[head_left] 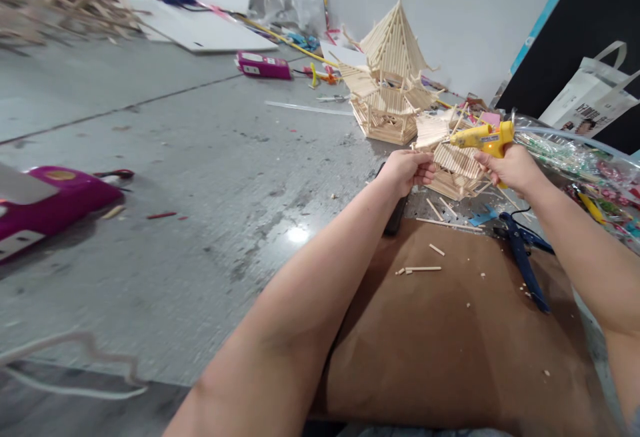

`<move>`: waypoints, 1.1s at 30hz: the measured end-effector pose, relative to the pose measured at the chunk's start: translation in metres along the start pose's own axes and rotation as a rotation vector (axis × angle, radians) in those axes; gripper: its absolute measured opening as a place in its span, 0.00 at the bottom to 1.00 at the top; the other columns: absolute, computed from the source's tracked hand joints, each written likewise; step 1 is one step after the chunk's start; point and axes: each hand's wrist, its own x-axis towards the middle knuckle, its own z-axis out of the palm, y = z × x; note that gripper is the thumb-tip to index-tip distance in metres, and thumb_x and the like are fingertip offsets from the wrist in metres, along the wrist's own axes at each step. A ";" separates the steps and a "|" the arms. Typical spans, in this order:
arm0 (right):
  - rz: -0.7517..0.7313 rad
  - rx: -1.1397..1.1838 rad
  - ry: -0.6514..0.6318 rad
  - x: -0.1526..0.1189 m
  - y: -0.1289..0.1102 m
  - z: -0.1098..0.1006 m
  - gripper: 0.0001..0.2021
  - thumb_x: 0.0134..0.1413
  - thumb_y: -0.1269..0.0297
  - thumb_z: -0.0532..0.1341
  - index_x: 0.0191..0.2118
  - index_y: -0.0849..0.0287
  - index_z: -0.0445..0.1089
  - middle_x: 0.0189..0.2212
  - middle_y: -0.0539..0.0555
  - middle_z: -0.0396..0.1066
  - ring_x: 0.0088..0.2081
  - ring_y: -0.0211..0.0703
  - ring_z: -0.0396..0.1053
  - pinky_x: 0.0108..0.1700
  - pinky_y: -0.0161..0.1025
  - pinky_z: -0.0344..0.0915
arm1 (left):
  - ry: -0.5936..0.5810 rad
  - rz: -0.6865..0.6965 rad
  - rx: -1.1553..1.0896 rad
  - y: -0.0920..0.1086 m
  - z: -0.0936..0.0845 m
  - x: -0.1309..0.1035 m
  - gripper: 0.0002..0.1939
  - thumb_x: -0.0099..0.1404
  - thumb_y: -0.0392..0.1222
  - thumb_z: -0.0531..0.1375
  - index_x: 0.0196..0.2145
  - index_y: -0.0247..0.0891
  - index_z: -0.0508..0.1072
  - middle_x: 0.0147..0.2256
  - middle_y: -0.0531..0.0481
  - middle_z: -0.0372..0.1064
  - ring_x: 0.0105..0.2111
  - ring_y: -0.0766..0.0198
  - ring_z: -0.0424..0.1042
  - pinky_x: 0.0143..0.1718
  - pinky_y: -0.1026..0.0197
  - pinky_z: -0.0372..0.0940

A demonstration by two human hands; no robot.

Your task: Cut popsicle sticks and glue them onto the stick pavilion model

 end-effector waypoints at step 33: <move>-0.021 -0.018 0.034 0.000 0.010 0.002 0.18 0.40 0.50 0.63 0.32 0.61 0.65 0.18 0.48 0.64 0.13 0.30 0.55 0.15 0.32 0.54 | 0.050 -0.077 0.016 0.006 0.000 -0.006 0.06 0.53 0.34 0.54 0.20 0.33 0.64 0.13 0.51 0.64 0.12 0.71 0.63 0.15 0.69 0.60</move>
